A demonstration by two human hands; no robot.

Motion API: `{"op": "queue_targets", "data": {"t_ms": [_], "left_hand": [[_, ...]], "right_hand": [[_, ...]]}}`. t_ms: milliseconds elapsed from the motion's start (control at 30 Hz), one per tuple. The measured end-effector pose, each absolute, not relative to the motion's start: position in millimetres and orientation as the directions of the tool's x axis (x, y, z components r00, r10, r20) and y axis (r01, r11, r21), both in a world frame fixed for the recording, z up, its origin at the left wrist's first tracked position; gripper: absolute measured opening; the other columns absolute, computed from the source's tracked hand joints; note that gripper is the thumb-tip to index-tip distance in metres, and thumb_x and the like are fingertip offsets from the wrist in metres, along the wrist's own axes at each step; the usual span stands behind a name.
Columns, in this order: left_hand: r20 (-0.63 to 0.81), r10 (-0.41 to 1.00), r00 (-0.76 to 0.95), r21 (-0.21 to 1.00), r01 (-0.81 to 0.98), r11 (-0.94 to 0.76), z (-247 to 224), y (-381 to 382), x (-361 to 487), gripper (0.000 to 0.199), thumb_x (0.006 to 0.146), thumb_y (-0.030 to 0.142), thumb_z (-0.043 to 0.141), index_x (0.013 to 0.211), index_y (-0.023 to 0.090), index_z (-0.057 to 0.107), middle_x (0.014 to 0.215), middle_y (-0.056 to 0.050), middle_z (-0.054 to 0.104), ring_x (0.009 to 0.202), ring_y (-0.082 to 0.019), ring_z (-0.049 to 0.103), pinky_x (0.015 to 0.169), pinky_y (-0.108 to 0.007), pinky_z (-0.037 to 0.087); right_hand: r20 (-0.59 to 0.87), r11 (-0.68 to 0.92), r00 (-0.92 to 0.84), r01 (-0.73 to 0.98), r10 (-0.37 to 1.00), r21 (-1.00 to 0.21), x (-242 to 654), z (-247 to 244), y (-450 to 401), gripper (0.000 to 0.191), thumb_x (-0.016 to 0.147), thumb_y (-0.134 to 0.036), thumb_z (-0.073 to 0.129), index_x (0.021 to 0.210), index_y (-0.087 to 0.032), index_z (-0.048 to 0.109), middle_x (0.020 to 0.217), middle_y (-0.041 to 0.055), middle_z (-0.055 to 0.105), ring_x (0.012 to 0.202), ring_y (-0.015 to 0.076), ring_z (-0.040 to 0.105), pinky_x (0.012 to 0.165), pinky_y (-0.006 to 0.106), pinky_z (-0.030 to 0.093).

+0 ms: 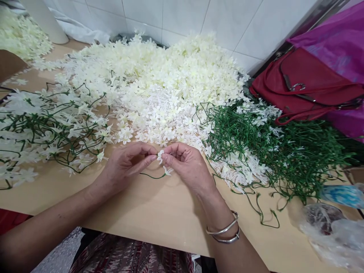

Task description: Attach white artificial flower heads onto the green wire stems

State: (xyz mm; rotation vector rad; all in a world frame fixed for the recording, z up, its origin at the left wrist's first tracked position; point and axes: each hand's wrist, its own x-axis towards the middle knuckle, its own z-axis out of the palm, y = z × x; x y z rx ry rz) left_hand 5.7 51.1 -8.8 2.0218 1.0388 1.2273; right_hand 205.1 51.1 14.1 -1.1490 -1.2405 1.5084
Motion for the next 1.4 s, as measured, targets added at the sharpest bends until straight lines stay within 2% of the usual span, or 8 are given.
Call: {"op": "queue_targets", "data": {"t_ms": [100,233,367,700,867,1067,1233,1400], "left_hand": [[0.434,0.856,0.281,0.811,0.290,-0.507,-7.4,51.1,5.2,0.007,0.097,0.019,0.067,0.097,0.023,0.073,0.081,0.000,0.074,0.073,-0.014,0.067,0.069,-0.026,0.053],[0.325,0.905,0.275,0.901,0.202,-0.385,-7.2,51.4,4.4,0.009,0.098,0.024,0.066,0.101,0.021,0.073,0.088,-0.004,0.076,0.075,-0.015,0.069,0.068,-0.028,0.055],[0.268,0.922,0.281,0.935,0.153,-0.319,-7.4,51.4,4.4,0.010,0.097,0.026,0.066,0.101,0.019,0.072,0.086,-0.004,0.074,0.074,-0.014,0.067,0.067,-0.026,0.053],[0.247,0.916,0.316,0.938,0.158,-0.308,-2.8,50.7,3.8,0.012,0.100,0.026,0.064,0.099,0.016,0.071,0.082,-0.001,0.070,0.072,-0.011,0.062,0.067,-0.023,0.049],[0.296,0.900,0.321,0.900,0.222,-0.375,-1.5,49.1,4.4,0.008,0.099,0.021,0.064,0.097,0.017,0.071,0.082,0.000,0.070,0.071,-0.010,0.062,0.068,-0.022,0.049],[0.354,0.882,0.310,0.843,0.304,-0.445,-1.7,47.8,5.7,0.006,0.097,0.016,0.064,0.094,0.018,0.068,0.075,0.003,0.066,0.066,-0.008,0.059,0.063,-0.020,0.046],[0.259,0.905,0.337,0.882,0.301,-0.364,-2.8,46.8,5.5,0.007,0.100,0.021,0.062,0.097,0.018,0.067,0.072,0.004,0.069,0.061,-0.007,0.061,0.058,-0.018,0.045],[0.147,0.932,0.332,0.940,0.247,-0.237,-4.7,46.8,3.0,0.012,0.102,0.030,0.063,0.099,0.019,0.068,0.078,0.001,0.074,0.070,-0.010,0.068,0.065,-0.021,0.050]], "right_hand": [[-0.132,-0.149,-0.240,-0.056,0.962,-0.987,206.0,15.7,51.6,0.029,0.075,-0.042,0.091,0.083,-0.020,0.074,0.071,-0.0030,0.068,0.062,0.0104,0.058,0.062,0.025,0.049],[-0.138,-0.158,-0.235,-0.070,0.962,-0.985,209.8,19.6,52.6,0.026,0.078,-0.039,0.090,0.080,-0.020,0.073,0.071,-0.0025,0.069,0.065,0.0109,0.059,0.065,0.025,0.049],[-0.152,-0.184,-0.267,-0.100,0.952,-0.978,211.0,21.2,52.1,0.026,0.076,-0.039,0.091,0.079,-0.020,0.073,0.070,-0.0026,0.068,0.065,0.0111,0.059,0.067,0.026,0.049],[-0.181,-0.222,-0.286,-0.118,0.941,-0.968,212.8,20.9,51.4,0.025,0.077,-0.038,0.091,0.080,-0.020,0.074,0.069,-0.0019,0.070,0.065,0.0109,0.059,0.069,0.026,0.047],[-0.176,-0.206,-0.272,-0.085,0.946,-0.975,209.9,19.6,51.3,0.029,0.075,-0.042,0.092,0.079,-0.020,0.073,0.071,-0.0019,0.068,0.065,0.0113,0.058,0.067,0.027,0.047],[-0.130,-0.137,-0.252,-0.011,0.959,-0.991,206.3,16.5,47.6,0.025,0.082,-0.040,0.086,0.084,-0.019,0.072,0.074,-0.0010,0.067,0.066,0.0114,0.055,0.063,0.027,0.044],[-0.125,-0.115,-0.239,0.055,0.963,-0.992,204.2,17.3,44.8,0.022,0.085,-0.038,0.081,0.086,-0.019,0.071,0.073,-0.0017,0.063,0.065,0.0109,0.050,0.060,0.026,0.039],[-0.111,-0.096,-0.204,0.081,0.973,-0.992,199.2,15.0,44.0,0.019,0.086,-0.035,0.078,0.085,-0.018,0.070,0.071,-0.0025,0.061,0.063,0.0106,0.047,0.059,0.026,0.037]]}}
